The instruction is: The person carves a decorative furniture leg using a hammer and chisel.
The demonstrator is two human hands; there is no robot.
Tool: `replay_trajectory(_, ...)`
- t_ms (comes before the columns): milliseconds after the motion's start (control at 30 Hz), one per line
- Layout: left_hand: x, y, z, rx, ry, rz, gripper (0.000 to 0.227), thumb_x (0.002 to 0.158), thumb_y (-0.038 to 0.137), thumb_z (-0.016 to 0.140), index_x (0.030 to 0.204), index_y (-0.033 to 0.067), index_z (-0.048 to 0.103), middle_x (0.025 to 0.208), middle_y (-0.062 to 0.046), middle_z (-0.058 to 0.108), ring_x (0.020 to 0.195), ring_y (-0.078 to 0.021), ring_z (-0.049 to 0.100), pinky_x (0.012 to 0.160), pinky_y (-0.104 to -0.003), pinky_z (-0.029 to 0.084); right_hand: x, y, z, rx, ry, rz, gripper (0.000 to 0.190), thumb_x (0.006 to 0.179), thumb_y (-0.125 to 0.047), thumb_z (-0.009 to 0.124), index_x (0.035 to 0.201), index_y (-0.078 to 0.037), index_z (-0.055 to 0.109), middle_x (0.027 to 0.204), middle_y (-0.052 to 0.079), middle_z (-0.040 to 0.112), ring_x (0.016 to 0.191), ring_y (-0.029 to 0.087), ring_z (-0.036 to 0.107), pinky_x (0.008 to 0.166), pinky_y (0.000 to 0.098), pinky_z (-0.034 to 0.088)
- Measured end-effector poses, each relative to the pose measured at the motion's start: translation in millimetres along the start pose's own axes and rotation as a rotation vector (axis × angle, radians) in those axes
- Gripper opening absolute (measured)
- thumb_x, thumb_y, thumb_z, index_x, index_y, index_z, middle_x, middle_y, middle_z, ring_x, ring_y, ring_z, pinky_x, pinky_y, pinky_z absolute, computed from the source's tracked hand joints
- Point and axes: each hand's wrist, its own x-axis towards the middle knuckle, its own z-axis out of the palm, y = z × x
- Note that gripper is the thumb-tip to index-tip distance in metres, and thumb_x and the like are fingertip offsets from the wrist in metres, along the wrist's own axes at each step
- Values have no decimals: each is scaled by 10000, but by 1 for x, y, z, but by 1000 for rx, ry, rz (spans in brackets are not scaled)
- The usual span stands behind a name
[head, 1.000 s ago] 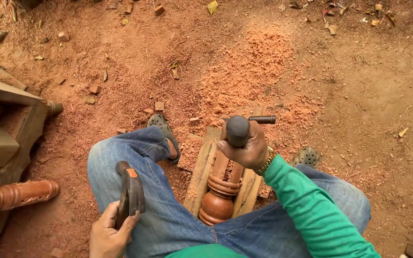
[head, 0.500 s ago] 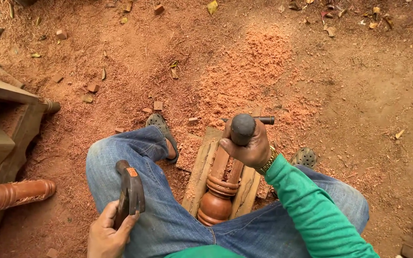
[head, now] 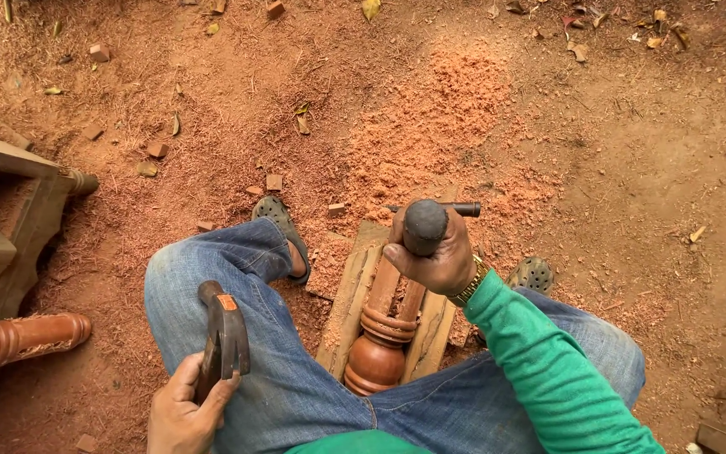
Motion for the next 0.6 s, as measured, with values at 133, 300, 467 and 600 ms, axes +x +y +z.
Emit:
replay_trajectory(133, -3, 7, 2, 2, 16, -10, 309, 801, 115, 808, 1103, 52, 775, 534, -88, 631, 400, -192, 533, 417, -318, 388, 3, -3, 1, -12, -6, -19, 167, 759, -33, 753, 864, -97, 641, 776, 6, 648, 616, 107, 560, 595, 251, 499)
replay_trajectory(300, -11, 24, 3, 26, 17, 52, 288, 838, 145, 773, 1115, 66, 779, 565, -65, 642, 460, -161, 529, 466, -304, 373, 0, -2, 2, -73, -22, -21, 167, 779, -15, 737, 876, -87, 621, 769, 6, 625, 613, 116, 541, 589, 261, 492)
replay_trajectory(467, -29, 101, 10, 58, -39, 404, 563, 829, 161, 716, 1372, 121, 575, 880, -21, 795, 624, -132, 652, 585, -274, 525, -3, -10, 8, -37, -38, -13, 224, 790, 37, 737, 931, -86, 614, 833, 25, 648, 702, 131, 652, 715, 267, 606)
replay_trajectory(600, -41, 178, 17, -26, -69, 655, 627, 832, 106, 697, 1427, 75, 501, 927, -49, 801, 563, -112, 645, 509, -259, 527, 6, -6, 11, -65, -78, -56, 200, 783, -45, 737, 930, -117, 623, 752, -3, 641, 582, 100, 578, 568, 242, 525)
